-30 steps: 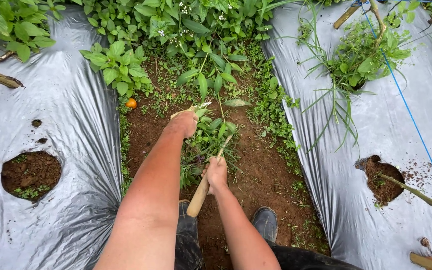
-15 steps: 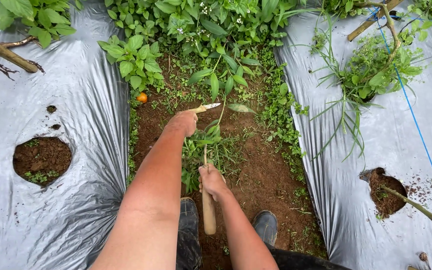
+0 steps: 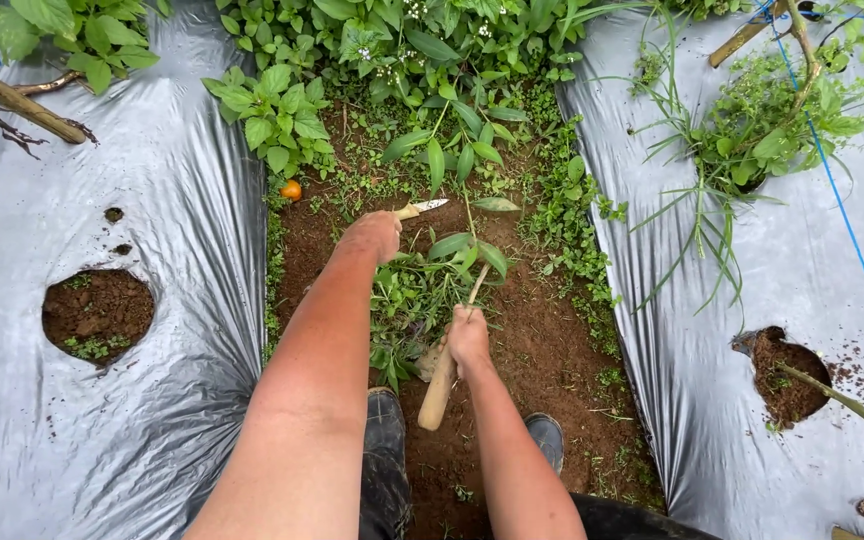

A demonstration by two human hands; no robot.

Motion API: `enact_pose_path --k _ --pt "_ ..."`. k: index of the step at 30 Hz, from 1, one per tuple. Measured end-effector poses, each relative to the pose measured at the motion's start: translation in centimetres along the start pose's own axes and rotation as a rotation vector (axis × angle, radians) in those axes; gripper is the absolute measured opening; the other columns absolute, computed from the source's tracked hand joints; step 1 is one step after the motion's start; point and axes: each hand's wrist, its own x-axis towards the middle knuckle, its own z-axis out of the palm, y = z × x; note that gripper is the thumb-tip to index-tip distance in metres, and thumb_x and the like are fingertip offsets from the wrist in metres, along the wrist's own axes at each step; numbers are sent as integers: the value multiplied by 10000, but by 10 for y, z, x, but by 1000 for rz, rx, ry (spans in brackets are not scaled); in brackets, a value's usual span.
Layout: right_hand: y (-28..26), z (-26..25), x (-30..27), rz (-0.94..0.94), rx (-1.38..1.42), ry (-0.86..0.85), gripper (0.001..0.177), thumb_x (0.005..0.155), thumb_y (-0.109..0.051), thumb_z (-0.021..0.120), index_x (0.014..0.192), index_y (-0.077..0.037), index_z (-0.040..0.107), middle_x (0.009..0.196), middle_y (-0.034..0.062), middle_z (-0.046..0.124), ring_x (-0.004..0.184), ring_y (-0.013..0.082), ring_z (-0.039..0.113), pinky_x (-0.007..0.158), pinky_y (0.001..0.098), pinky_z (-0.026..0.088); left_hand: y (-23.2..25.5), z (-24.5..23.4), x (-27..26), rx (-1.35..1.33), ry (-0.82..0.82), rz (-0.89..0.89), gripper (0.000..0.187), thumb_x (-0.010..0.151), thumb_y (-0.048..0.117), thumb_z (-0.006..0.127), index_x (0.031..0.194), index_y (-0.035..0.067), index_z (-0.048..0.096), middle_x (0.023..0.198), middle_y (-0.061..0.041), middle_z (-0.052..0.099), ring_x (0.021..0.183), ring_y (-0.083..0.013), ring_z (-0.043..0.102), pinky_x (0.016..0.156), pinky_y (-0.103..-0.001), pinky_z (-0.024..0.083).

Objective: The person ties a small plant to a support stake using a blue string, then uses a knife to cut weeds and a hoe to clear the soil between rows covered with plastic mulch.

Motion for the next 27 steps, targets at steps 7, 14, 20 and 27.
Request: enact_pose_path --k 7,14,20,27 --pt "17 1 -60 39 -2 -122 270 1068 -295 430 1045 -45 528 727 89 583 586 166 633 491 288 614 18 12 11 102 9 66 360 1033 208 504 1345 271 672 1424 -91 637 1377 -317 570 1157 -490 480" --pt "-1 -39 11 -13 161 205 284 1076 -326 409 1085 -57 499 749 84 579 604 161 630 527 300 620 17 18 11 126 -20 80 387 1028 253 455 1343 282 679 1415 -65 653 1377 -285 573 1155 -484 474" --pt "26 4 -30 49 158 138 252 1092 -302 396 1092 -70 497 727 73 575 574 160 631 490 289 618 21 7 -1 154 -32 31 374 1019 271 488 1335 264 688 1390 -100 670 1339 -316 601 1127 -506 495" --pt "49 13 -57 40 76 -49 293 1067 -329 416 1045 -57 524 692 84 594 545 159 642 481 286 629 25 -18 -8 319 -2 65 378 1024 280 537 1375 249 673 1420 -70 661 1322 -304 623 1087 -504 538"
